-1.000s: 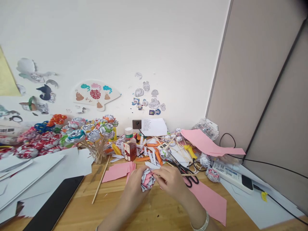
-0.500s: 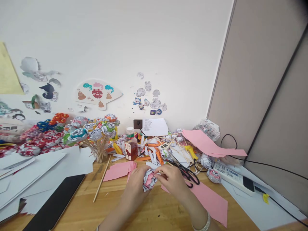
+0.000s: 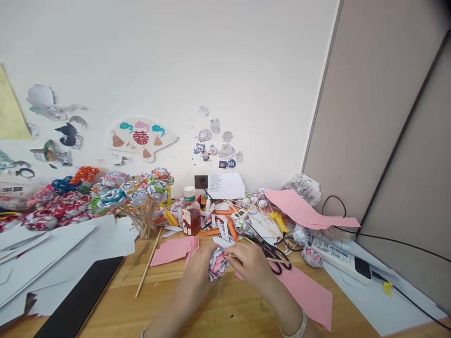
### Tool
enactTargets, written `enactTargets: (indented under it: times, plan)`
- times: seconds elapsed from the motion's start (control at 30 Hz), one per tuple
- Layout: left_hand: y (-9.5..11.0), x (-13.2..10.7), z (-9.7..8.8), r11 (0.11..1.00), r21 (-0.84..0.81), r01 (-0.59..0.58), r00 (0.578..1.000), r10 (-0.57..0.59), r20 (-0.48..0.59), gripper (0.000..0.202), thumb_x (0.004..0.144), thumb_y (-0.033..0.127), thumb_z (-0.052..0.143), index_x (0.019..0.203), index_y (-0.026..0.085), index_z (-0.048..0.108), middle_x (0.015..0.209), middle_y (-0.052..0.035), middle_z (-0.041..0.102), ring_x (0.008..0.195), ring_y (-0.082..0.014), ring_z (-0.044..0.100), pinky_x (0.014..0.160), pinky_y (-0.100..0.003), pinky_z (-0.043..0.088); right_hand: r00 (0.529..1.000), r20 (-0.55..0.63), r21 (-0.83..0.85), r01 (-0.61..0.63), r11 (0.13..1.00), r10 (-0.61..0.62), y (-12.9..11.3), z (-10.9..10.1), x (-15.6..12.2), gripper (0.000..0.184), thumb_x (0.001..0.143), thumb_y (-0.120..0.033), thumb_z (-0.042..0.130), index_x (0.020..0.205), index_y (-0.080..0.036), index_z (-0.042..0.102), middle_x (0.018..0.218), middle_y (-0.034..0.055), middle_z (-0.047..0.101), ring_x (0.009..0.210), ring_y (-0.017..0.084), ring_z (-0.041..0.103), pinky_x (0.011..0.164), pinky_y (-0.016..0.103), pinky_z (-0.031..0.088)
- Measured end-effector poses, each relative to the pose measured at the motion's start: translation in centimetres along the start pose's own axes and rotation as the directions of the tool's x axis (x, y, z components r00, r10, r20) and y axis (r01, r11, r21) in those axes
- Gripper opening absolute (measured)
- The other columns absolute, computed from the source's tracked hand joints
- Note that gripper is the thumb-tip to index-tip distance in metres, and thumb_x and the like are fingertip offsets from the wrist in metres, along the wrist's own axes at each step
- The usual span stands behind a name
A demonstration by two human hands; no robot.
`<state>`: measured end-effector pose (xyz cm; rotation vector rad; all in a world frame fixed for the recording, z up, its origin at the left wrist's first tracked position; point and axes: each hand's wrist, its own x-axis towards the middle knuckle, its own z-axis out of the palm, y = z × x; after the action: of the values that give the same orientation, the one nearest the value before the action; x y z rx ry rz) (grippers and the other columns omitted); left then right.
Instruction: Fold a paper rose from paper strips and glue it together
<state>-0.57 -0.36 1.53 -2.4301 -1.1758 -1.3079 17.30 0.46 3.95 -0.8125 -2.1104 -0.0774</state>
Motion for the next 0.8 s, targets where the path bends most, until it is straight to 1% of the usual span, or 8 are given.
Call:
enactTargets:
  times: [0.13, 0.3, 0.37, 0.47, 0.57, 0.67, 0.8]
  plan:
    - [0.03, 0.01, -0.01, 1.000, 0.018, -0.022, 1.000, 0.023, -0.018, 0.038, 0.070, 0.011, 0.057, 0.107, 0.019, 0.049, 0.093, -0.0074, 0.068, 0.082, -0.0242, 0.065, 0.070, -0.035, 0.052, 0.993, -0.004, -0.098, 0.118, 0.988, -0.119, 0.22, 0.23, -0.19, 0.018, 0.091, -0.017, 0.048, 0.084, -0.018, 0.064, 0.074, 0.0017, 0.070, 0.064, 0.016, 0.063, 0.058, 0.026, 0.039]
    - [0.15, 0.09, -0.01, 0.999, 0.021, -0.034, 0.999, 0.034, 0.001, 0.038, 0.071, 0.009, 0.056, 0.107, 0.020, 0.048, 0.092, -0.0068, 0.068, 0.082, -0.0234, 0.065, 0.070, -0.034, 0.051, 0.986, -0.005, -0.193, 0.163, 0.968, -0.167, 0.15, 0.08, -0.14, 0.019, 0.092, -0.018, 0.048, 0.081, -0.018, 0.063, 0.067, 0.0010, 0.067, 0.060, 0.015, 0.061, 0.056, 0.026, 0.037]
    - [0.25, 0.12, -0.04, 0.999, 0.015, -0.029, 0.999, 0.029, 0.020, 0.038, 0.071, 0.008, 0.055, 0.106, 0.021, 0.049, 0.092, -0.0062, 0.068, 0.081, -0.0231, 0.065, 0.070, -0.034, 0.050, 0.988, 0.006, -0.204, 0.155, 0.967, -0.157, 0.16, 0.02, -0.10, 0.015, 0.091, -0.017, 0.052, 0.080, -0.018, 0.062, 0.068, 0.0006, 0.067, 0.061, 0.015, 0.061, 0.057, 0.026, 0.037]
    - [0.36, 0.09, -0.06, 1.000, 0.012, -0.018, 0.999, 0.017, 0.039, 0.037, 0.070, 0.007, 0.054, 0.104, 0.021, 0.050, 0.090, -0.0053, 0.068, 0.080, -0.0229, 0.064, 0.071, -0.034, 0.049, 0.994, 0.021, -0.206, 0.107, 0.973, -0.105, 0.25, 0.04, -0.11, 0.006, 0.084, -0.015, 0.060, 0.080, -0.018, 0.062, 0.072, -0.0002, 0.068, 0.064, 0.015, 0.061, 0.057, 0.026, 0.037]
    - [0.32, 0.03, 0.00, 1.000, 0.008, -0.014, 0.998, 0.013, 0.059, 0.039, 0.071, 0.006, 0.052, 0.106, 0.022, 0.049, 0.092, -0.0054, 0.067, 0.082, -0.0231, 0.064, 0.073, -0.035, 0.048, 0.997, 0.031, -0.231, 0.074, 0.970, -0.069, 0.31, 0.20, -0.23, 0.006, 0.080, -0.013, 0.065, 0.078, -0.018, 0.062, 0.070, -0.0005, 0.068, 0.063, 0.015, 0.061, 0.056, 0.026, 0.036]
    - [0.20, 0.01, 0.08, 1.000, 0.016, -0.013, 0.998, 0.012, 0.069, 0.038, 0.073, 0.007, 0.052, 0.107, 0.022, 0.049, 0.091, -0.0057, 0.067, 0.082, -0.0234, 0.064, 0.073, -0.036, 0.048, 0.998, 0.033, -0.229, 0.068, 0.971, -0.062, 0.27, 0.35, -0.34, 0.009, 0.080, -0.012, 0.063, 0.075, -0.019, 0.062, 0.068, -0.0010, 0.067, 0.061, 0.015, 0.059, 0.056, 0.026, 0.035]
    - [0.14, 0.01, 0.11, 0.999, 0.017, -0.029, 0.998, 0.028, 0.055, 0.037, 0.074, 0.007, 0.051, 0.108, 0.022, 0.048, 0.093, -0.0066, 0.068, 0.083, -0.0239, 0.064, 0.074, -0.037, 0.048, 0.999, 0.009, -0.169, 0.048, 0.984, -0.047, 0.16, 0.37, -0.33, 0.013, 0.081, -0.009, 0.059, 0.075, -0.019, 0.063, 0.070, -0.0013, 0.068, 0.063, 0.014, 0.060, 0.057, 0.025, 0.035]
